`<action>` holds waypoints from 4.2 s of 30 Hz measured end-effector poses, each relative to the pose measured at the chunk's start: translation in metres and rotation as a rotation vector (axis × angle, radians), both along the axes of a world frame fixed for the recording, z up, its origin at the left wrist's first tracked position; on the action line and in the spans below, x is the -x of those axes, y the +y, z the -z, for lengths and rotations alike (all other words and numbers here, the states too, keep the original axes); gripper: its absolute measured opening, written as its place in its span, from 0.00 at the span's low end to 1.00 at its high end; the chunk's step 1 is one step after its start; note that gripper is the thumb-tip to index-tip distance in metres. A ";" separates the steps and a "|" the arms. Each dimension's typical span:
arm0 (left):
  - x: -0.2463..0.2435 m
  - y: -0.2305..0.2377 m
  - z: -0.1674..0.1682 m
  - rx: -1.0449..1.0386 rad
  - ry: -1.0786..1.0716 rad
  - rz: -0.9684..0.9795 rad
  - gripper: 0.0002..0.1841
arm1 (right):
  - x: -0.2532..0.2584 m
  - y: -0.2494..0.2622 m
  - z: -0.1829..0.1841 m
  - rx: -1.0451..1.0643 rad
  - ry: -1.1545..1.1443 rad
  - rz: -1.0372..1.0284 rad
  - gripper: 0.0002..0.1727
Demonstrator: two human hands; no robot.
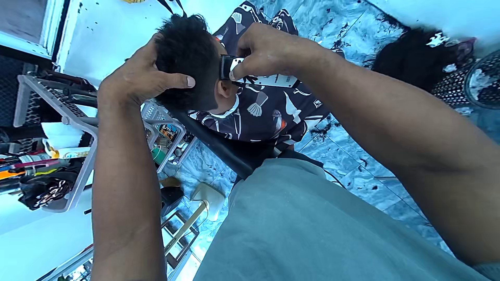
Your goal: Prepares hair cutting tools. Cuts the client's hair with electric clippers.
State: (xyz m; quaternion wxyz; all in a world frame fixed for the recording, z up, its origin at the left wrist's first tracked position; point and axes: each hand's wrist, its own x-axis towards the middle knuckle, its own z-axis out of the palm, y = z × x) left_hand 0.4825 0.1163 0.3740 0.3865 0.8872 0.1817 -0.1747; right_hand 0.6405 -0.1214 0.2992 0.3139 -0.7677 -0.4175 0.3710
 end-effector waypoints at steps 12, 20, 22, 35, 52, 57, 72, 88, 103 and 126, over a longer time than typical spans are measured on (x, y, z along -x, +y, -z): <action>-0.002 0.001 -0.001 -0.001 0.005 0.000 0.50 | 0.004 0.003 -0.003 0.024 -0.094 -0.011 0.21; -0.002 -0.001 -0.002 0.010 -0.002 0.006 0.49 | 0.010 0.002 -0.009 0.021 -0.177 -0.018 0.21; -0.002 0.000 -0.001 0.004 0.000 0.011 0.49 | 0.011 0.002 -0.010 -0.011 -0.162 -0.018 0.22; -0.002 0.001 -0.001 -0.009 -0.003 0.020 0.51 | 0.017 0.001 -0.017 0.024 -0.169 -0.003 0.20; 0.004 -0.006 -0.002 0.003 -0.062 0.057 0.51 | -0.002 -0.001 0.004 0.071 -0.079 0.007 0.20; 0.005 -0.006 -0.002 0.004 -0.058 0.046 0.52 | 0.001 -0.001 0.004 0.028 -0.030 -0.010 0.20; 0.005 -0.005 -0.002 0.016 -0.056 0.053 0.52 | 0.000 0.001 0.000 0.037 0.027 -0.014 0.19; 0.007 -0.003 -0.001 0.008 -0.061 0.044 0.52 | 0.003 0.003 -0.010 0.038 0.039 -0.004 0.19; 0.007 -0.004 -0.001 0.002 -0.058 0.045 0.52 | 0.002 0.003 -0.015 0.037 0.033 -0.018 0.19; 0.006 -0.007 -0.003 0.009 -0.060 0.055 0.54 | -0.002 0.003 -0.013 0.078 0.003 -0.030 0.20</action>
